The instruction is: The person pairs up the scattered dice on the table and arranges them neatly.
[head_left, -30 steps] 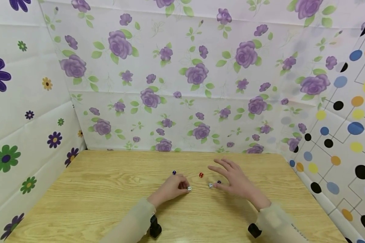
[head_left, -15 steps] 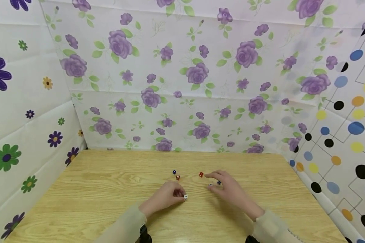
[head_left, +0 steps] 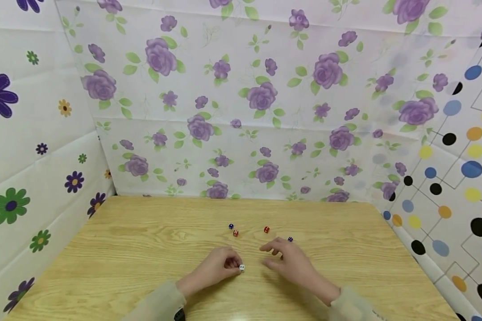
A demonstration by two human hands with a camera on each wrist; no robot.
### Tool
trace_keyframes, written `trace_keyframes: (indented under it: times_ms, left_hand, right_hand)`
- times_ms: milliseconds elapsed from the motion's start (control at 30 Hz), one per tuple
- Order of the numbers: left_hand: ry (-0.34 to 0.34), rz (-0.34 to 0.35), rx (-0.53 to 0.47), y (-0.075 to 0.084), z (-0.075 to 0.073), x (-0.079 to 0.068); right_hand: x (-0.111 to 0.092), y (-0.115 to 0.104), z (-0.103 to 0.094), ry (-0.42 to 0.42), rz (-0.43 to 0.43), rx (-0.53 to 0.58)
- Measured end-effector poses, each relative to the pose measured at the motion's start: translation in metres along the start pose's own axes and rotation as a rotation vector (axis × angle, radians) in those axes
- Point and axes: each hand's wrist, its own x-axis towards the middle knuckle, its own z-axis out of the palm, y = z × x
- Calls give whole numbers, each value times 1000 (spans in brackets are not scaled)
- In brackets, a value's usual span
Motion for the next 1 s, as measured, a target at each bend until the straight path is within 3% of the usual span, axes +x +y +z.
trace_keyframes:
  times_ms: [433, 800, 1000]
  left_hand:
    - [27, 14, 14, 3, 4, -13]
    - [0, -34, -19, 11, 5, -24]
    - [5, -38, -23, 12, 7, -30]
  right_hand:
    - [-4, -11, 14, -68, -21, 45]
    - [-9, -18, 26, -74, -47, 108]
    - [-12, -24, 34, -117, -36, 150]
